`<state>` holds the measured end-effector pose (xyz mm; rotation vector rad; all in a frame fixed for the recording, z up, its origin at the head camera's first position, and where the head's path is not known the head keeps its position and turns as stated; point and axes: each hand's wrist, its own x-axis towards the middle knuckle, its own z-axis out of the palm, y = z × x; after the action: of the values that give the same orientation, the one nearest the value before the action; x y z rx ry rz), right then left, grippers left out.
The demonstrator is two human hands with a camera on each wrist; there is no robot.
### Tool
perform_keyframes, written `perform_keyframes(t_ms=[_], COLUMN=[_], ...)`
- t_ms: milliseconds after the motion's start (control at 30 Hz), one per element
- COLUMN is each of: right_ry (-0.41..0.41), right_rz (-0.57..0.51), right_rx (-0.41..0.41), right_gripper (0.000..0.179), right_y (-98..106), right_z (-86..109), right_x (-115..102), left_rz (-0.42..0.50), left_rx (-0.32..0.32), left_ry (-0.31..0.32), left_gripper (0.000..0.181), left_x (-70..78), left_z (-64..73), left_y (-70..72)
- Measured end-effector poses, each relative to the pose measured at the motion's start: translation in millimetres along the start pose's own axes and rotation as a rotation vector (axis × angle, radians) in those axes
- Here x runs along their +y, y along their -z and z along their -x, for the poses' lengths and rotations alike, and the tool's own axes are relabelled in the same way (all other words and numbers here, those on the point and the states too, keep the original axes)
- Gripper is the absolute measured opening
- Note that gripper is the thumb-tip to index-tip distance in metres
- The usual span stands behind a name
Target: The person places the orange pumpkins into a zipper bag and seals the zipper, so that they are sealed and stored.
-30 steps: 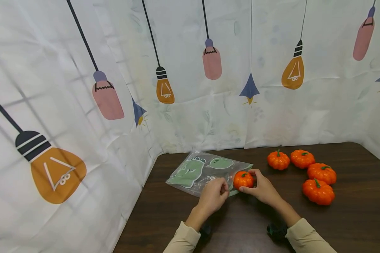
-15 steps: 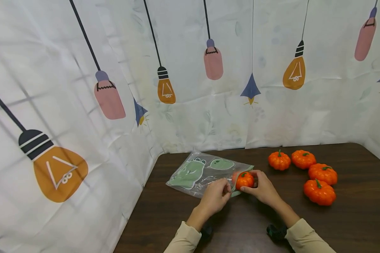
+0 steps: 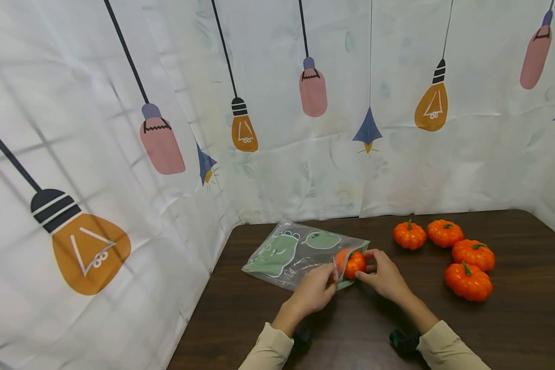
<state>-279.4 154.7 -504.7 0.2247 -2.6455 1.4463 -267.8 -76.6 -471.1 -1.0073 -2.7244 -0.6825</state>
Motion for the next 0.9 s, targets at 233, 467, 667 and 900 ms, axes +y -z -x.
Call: perform_keyframes(t_ms=[233, 467, 667, 900], right_ry=[0.0, 0.005, 0.05, 0.052], right_rz=[0.058, 0.055, 0.021, 0.007], right_rx=[0.032, 0.034, -0.001, -0.05], right_gripper=[0.045, 0.038, 0.038, 0.038], right_y=[-0.3, -0.1, 0.5, 4.2], right_z=[-1.1, -1.8, -2.2, -2.9], right_x=[0.2, 0.6, 0.8, 2.2], left_rz=[0.039, 0.06, 0.076, 0.08], left_rx=[0.003, 0.005, 0.012, -0.009], left_ry=[-0.064, -0.094, -0.105, -0.085], left_gripper=[0.018, 0.018, 0.018, 0.017], left_x=[-2.0, -1.6, -3.9, -5.9], left_z=[-0.9, -0.9, -0.7, -0.8], left_y=[-3.1, -3.2, -3.6, -2.3])
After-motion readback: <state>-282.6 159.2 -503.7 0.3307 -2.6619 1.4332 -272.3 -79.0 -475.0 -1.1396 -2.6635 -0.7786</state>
